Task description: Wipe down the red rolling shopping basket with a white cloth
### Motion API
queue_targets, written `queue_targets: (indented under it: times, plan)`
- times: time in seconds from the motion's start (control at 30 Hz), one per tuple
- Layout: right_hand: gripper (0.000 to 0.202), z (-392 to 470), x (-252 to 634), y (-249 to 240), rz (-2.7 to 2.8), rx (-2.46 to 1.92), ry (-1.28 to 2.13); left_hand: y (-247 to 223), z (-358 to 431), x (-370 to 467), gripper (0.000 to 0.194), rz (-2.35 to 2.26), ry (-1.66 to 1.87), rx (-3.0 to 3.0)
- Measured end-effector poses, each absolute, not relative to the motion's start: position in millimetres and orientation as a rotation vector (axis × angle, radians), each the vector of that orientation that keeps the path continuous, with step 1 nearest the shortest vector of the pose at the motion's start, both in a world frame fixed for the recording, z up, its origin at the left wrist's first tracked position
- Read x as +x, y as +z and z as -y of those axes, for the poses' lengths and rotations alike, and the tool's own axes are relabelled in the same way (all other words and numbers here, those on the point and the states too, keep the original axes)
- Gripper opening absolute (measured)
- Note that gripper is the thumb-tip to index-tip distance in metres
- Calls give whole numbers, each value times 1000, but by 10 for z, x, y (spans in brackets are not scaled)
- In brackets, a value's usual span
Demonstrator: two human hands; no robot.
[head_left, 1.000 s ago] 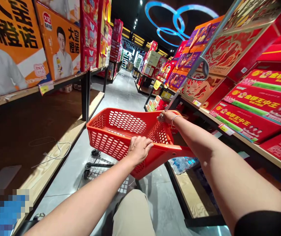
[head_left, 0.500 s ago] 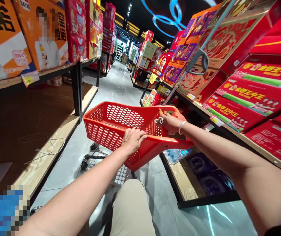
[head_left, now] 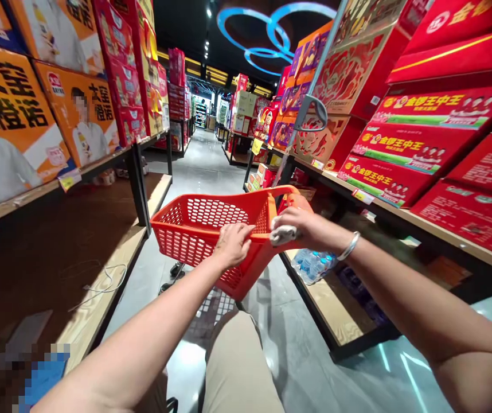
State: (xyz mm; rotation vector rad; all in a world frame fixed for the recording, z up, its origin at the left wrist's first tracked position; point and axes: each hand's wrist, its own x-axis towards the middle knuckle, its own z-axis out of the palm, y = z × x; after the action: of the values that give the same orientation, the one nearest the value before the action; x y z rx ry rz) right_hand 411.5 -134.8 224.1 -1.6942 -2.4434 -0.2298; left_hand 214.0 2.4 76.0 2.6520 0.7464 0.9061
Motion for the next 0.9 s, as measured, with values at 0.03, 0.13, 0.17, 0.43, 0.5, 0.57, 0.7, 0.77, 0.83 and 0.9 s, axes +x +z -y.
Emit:
queue_targets:
  times: [0.03,0.13,0.17,0.43,0.5,0.57,0.7,0.77,0.83,0.9]
  plan:
    - [25,1375,4037,2136,2513,-1707,-268,767,42,2193,50,-672,915,2675]
    - [32,1439,3939,1968,2573,-1783,-435,748,140,2305,55,-528,864,2670]
    - [31,1471,3971,1973,2569,-1802,-457,735,136,2320,52,-520,847,2645]
    - [33,1779,4828,1937,2154,-1751,-412,740,0,2293,41,-532,853,2490]
    - [32,1737,4955,1761,1950,-1715,-388,772,-30,2308,40,-540,829,2477]
    - [31,1661,4982,1603,1766,-1668,-357,804,-89,2320,37,-545,803,2472]
    - [29,1563,4784,1461,1656,-1594,-396,869,-253,2286,32,-615,752,2467]
    - [29,1566,4626,1459,1678,-1602,-422,917,-292,2246,33,-672,746,2471]
    - [30,1581,4482,1471,1722,-1609,-422,980,-267,2213,40,-650,792,2486]
    - [30,1579,4380,1485,1782,-1591,-400,1047,-193,2199,51,-521,832,2530]
